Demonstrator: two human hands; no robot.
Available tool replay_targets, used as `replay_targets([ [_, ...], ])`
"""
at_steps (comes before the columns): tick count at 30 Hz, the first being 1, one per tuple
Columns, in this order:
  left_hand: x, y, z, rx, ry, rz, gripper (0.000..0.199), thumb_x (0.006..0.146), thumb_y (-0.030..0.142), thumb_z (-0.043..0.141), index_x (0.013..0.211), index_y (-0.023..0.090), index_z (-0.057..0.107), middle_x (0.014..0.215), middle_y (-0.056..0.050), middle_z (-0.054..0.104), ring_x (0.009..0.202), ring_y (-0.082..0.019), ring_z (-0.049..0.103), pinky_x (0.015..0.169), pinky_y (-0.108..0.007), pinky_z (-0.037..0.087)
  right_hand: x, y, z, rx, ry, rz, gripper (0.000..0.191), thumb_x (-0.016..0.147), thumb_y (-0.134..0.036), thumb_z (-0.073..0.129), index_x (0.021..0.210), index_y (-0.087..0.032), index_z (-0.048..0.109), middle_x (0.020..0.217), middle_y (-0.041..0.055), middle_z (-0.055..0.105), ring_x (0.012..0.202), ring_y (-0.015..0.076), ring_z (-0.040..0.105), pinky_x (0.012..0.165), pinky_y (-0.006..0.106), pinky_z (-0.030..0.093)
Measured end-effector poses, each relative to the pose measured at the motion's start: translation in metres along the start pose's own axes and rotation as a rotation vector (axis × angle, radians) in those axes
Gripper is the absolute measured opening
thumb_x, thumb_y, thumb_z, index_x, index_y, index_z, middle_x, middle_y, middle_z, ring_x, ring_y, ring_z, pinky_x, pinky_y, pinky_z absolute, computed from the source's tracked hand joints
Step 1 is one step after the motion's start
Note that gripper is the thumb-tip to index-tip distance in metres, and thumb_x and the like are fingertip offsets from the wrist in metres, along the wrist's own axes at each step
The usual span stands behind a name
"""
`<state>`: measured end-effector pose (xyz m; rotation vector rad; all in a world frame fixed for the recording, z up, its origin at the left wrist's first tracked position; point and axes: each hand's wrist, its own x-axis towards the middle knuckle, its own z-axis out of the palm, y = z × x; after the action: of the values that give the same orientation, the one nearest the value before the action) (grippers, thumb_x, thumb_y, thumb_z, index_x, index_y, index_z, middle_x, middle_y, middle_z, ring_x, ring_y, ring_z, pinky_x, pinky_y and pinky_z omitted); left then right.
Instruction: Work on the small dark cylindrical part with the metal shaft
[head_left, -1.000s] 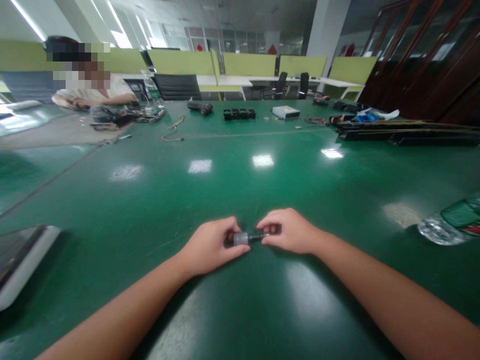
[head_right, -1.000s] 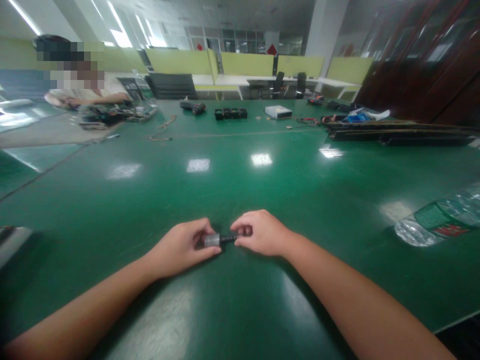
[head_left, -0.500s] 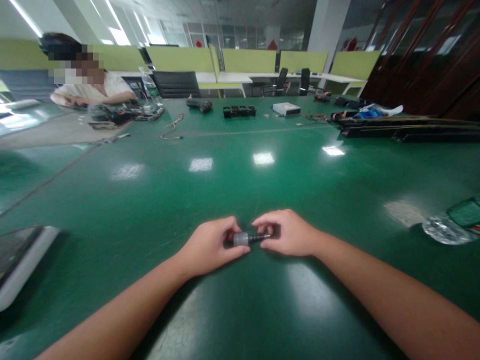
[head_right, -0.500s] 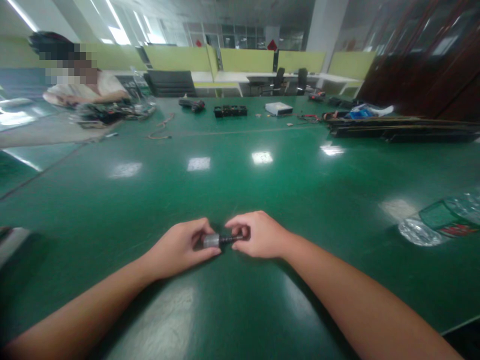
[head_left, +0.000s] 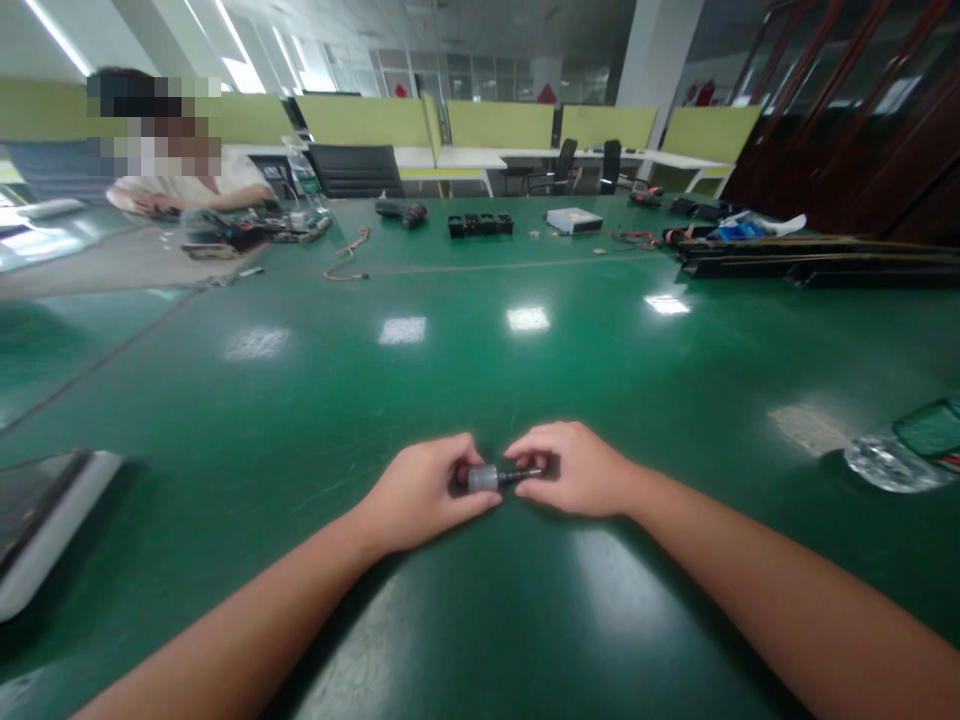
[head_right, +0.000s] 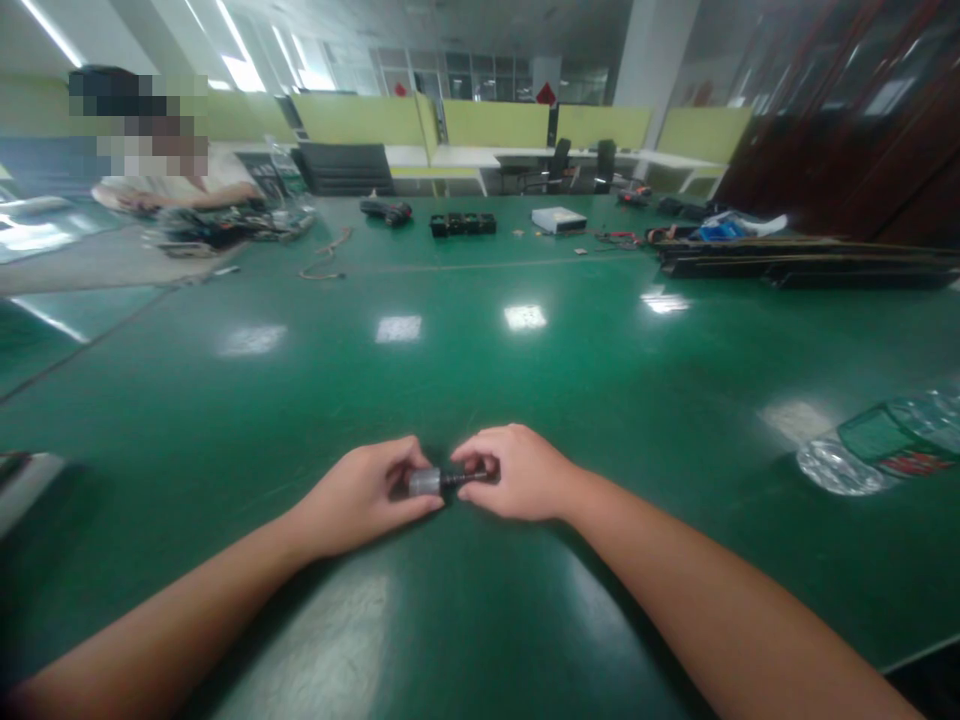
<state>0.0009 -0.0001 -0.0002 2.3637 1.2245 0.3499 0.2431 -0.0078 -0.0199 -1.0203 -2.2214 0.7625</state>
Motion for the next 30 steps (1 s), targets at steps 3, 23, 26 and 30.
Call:
replay_targets([
  [3,-0.0001,0.0003,0.0002,0.006,0.008,0.006,0.031,0.078,0.05,0.069,0.085,0.02,0.06,0.074,0.002,0.066,0.063,-0.015,0.059,0.058,-0.024,0.037,0.0005,-0.0017,-0.0007,-0.026,-0.019,-0.022,0.027,0.077,-0.024,0.074,0.103,-0.02,0.072,0.087,0.0024,0.071,0.075,0.0144,0.063,0.072,0.026,0.045],
  [23,0.0,0.0028,0.0016,0.04,0.021,0.004,0.03,0.079,0.05,0.068,0.085,0.021,0.06,0.074,0.002,0.067,0.063,-0.016,0.06,0.058,-0.025,0.037,0.0065,-0.007,0.0053,-0.057,-0.035,-0.034,0.009,0.081,-0.02,0.073,0.09,-0.02,0.073,0.083,-0.0004,0.068,0.074,0.0126,0.059,0.074,0.026,0.04],
  [26,0.0003,0.003,0.0011,0.04,0.014,0.001,0.031,0.079,0.05,0.068,0.085,0.021,0.061,0.075,0.001,0.067,0.064,-0.016,0.06,0.058,-0.025,0.037,0.0066,-0.0071,0.0052,-0.056,-0.037,-0.018,0.01,0.08,-0.019,0.073,0.091,-0.02,0.072,0.082,-0.0009,0.067,0.073,0.0119,0.059,0.073,0.025,0.04],
  [30,0.0003,0.0022,0.001,0.036,0.003,0.0,0.031,0.079,0.051,0.068,0.086,0.021,0.06,0.076,0.001,0.067,0.065,-0.016,0.061,0.058,-0.025,0.037,0.0065,-0.0079,0.0046,-0.056,-0.047,-0.005,0.011,0.079,-0.018,0.072,0.09,-0.02,0.072,0.082,-0.0005,0.067,0.073,0.0121,0.059,0.072,0.026,0.041],
])
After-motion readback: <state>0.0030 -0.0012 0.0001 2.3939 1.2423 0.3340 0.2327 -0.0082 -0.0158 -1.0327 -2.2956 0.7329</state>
